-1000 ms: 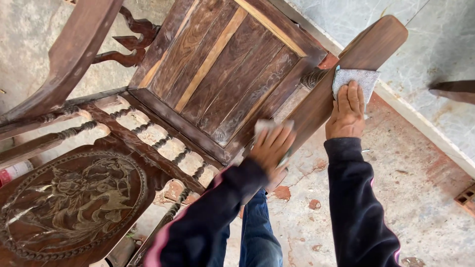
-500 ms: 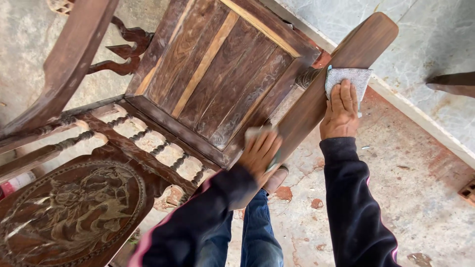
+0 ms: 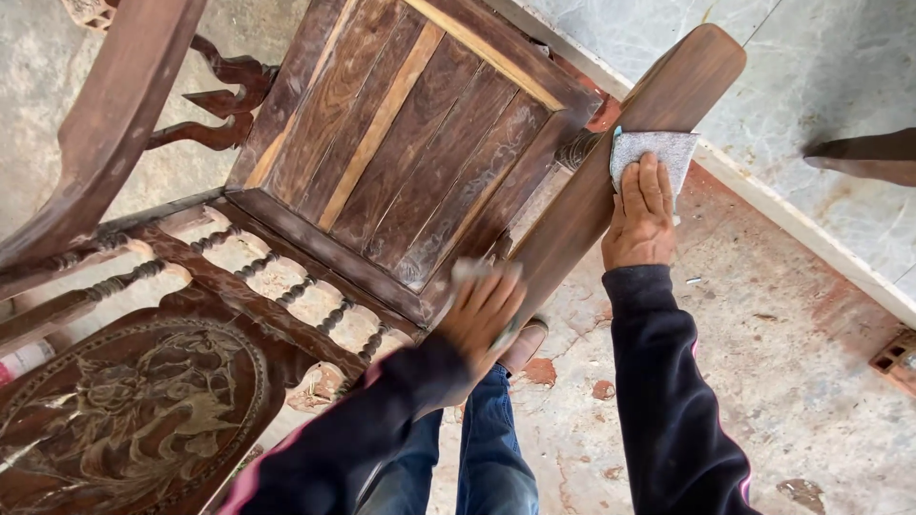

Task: The recorder is sanding and wiping down the wooden frame of a rocking chair to prepare it for finishing.

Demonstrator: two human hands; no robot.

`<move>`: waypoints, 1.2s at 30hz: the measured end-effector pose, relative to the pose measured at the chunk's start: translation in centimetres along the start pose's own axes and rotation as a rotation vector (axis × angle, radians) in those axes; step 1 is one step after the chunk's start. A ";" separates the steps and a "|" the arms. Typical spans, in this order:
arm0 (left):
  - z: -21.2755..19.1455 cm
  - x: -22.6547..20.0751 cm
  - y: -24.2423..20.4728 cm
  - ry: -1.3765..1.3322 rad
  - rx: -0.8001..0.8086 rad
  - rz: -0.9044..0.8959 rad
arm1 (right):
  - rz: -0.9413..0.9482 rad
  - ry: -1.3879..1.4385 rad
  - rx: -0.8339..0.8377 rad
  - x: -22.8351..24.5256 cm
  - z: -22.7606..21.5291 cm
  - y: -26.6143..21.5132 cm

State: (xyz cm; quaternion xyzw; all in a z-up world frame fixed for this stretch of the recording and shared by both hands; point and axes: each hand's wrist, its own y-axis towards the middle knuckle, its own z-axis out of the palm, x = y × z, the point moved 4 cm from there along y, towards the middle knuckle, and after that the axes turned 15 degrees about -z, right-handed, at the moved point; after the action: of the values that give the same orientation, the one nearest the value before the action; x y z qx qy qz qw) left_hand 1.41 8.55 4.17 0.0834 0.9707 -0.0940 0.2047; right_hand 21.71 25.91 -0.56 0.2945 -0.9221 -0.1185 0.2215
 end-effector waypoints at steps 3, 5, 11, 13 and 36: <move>4.0 -0.7 10.9 -0.293 -0.093 -0.153 | -0.001 -0.011 -0.005 -0.3 -0.1 -0.1; 4.9 -0.4 9.8 -0.364 -0.081 -0.169 | -0.004 0.004 0.008 -0.2 -0.1 -0.5; 4.8 2.9 -4.3 -0.545 0.067 -0.160 | 0.014 0.014 0.014 -0.3 -0.1 -0.2; 5.5 2.6 -5.5 -0.505 0.089 -0.154 | 0.024 0.001 0.018 -0.3 0.1 -0.4; 3.3 -0.9 3.9 -0.597 0.077 -0.435 | 0.023 -0.025 0.061 -0.4 -0.3 -0.2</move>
State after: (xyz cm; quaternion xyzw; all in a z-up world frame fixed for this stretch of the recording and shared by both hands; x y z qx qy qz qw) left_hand 4.31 11.52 0.97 -0.1484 0.8592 -0.1921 0.4505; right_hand 22.25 25.95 -0.56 0.2888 -0.9313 -0.0913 0.2022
